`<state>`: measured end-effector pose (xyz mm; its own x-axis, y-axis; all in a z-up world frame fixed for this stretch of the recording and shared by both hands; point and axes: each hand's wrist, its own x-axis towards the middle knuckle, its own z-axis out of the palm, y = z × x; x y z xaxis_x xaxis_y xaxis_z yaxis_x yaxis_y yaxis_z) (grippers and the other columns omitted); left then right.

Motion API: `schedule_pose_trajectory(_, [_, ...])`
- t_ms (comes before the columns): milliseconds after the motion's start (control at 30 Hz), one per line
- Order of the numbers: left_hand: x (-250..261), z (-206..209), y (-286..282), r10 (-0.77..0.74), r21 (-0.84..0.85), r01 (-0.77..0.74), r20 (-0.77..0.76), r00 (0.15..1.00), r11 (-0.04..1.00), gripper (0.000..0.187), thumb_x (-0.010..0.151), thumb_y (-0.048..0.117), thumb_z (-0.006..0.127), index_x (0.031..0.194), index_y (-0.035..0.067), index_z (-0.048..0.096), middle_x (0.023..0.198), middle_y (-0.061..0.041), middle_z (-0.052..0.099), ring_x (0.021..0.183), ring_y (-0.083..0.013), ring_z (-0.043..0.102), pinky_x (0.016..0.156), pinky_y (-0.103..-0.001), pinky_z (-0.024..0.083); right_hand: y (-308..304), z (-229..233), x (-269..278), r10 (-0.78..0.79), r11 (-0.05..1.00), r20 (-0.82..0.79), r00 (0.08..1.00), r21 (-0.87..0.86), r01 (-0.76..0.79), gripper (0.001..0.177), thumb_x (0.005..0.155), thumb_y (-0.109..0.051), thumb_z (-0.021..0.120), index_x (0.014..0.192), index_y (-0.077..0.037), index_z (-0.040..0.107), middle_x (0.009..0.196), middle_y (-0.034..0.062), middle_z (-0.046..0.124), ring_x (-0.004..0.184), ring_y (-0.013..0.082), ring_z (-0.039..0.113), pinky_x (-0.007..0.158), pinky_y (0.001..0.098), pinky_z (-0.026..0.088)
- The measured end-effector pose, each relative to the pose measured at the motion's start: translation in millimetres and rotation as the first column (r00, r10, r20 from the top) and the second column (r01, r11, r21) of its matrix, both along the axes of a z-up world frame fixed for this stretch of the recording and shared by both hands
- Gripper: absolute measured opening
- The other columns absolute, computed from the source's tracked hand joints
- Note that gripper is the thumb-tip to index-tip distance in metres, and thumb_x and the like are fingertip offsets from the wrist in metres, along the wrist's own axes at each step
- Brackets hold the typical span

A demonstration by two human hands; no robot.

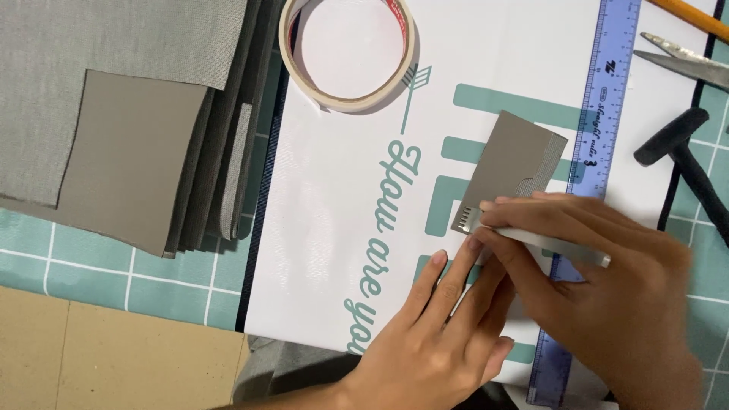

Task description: Punching a series of holes in a leather piece using a stitching punch and a hammer.

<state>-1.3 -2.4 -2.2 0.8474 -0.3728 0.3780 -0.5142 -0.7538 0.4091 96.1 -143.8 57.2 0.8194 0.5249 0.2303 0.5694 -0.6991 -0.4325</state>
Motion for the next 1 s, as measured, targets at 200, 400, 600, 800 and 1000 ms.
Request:
schedule_pose_trajectory(200, [-1, -1, 1, -0.025, -0.047, 0.023, -0.037, 0.999, 0.999, 0.042, 0.111, 0.029, 0.053, 0.132, -0.004, 0.069, 0.138, -0.028, 0.066, 0.141, -0.0451, 0.054, 0.118, -0.053, 0.045, -1, -8, -10, -0.024, 1.000, 0.089, 0.996, -0.006, 0.024, 0.009, 0.097, 0.001, 0.082, 0.104, -0.002, 0.079, 0.107, 0.0079, 0.080, 0.101, 0.0257, 0.078, 0.084, 0.0347, 0.062])
schedule_pose_trajectory(400, [0, -1, 1, -0.020, -0.059, 0.018, -0.020, 1.000, 0.998, 0.041, 0.113, 0.028, 0.048, 0.130, -0.004, 0.068, 0.135, -0.028, 0.067, 0.139, -0.0462, 0.056, 0.115, -0.054, 0.047, -2, -11, -14, -0.086, 0.996, 0.062, 0.994, -0.001, 0.086, 0.011, 0.097, 0.000, 0.083, 0.105, -0.008, 0.080, 0.108, 0.0067, 0.080, 0.107, 0.0254, 0.077, 0.081, 0.0323, 0.059])
schedule_pose_trajectory(600, [0, 0, 2, -0.015, -0.017, 0.014, -0.011, 1.000, 1.000, 0.042, 0.112, 0.029, 0.051, 0.134, -0.003, 0.068, 0.138, -0.025, 0.067, 0.141, -0.0441, 0.054, 0.118, -0.051, 0.045, -3, -11, -12, -0.064, 0.998, 0.078, 0.995, -0.015, 0.065, 0.013, 0.096, 0.001, 0.085, 0.105, -0.006, 0.079, 0.106, 0.0052, 0.080, 0.107, 0.0240, 0.077, 0.080, 0.0319, 0.059])
schedule_pose_trajectory(800, [1, 1, 2, -0.010, -0.042, 0.010, -0.007, 1.000, 0.999, 0.045, 0.113, 0.029, 0.045, 0.133, -0.004, 0.067, 0.139, -0.027, 0.066, 0.141, -0.0444, 0.054, 0.115, -0.052, 0.046, 3, 0, -2, -0.032, 0.999, 0.019, 0.999, -0.013, 0.032, 0.006, 0.098, -0.003, 0.081, 0.103, -0.007, 0.078, 0.103, 0.0035, 0.080, 0.087, 0.0165, 0.075, 0.067, 0.0277, 0.054])
schedule_pose_trajectory(1000, [24, 45, 47, -0.245, -0.626, 0.059, -0.216, 0.945, 0.778, 0.028, 0.105, 0.008, 0.053, 0.127, -0.009, 0.057, 0.129, -0.024, 0.066, 0.132, -0.0399, 0.062, 0.119, -0.057, 0.053, 9, 10, 6, -0.069, 0.991, -0.081, 0.994, -0.124, 0.059, 0.007, 0.094, -0.013, 0.077, 0.092, -0.019, 0.078, 0.094, -0.0079, 0.080, 0.051, 0.0077, 0.063, 0.053, 0.0258, 0.047])
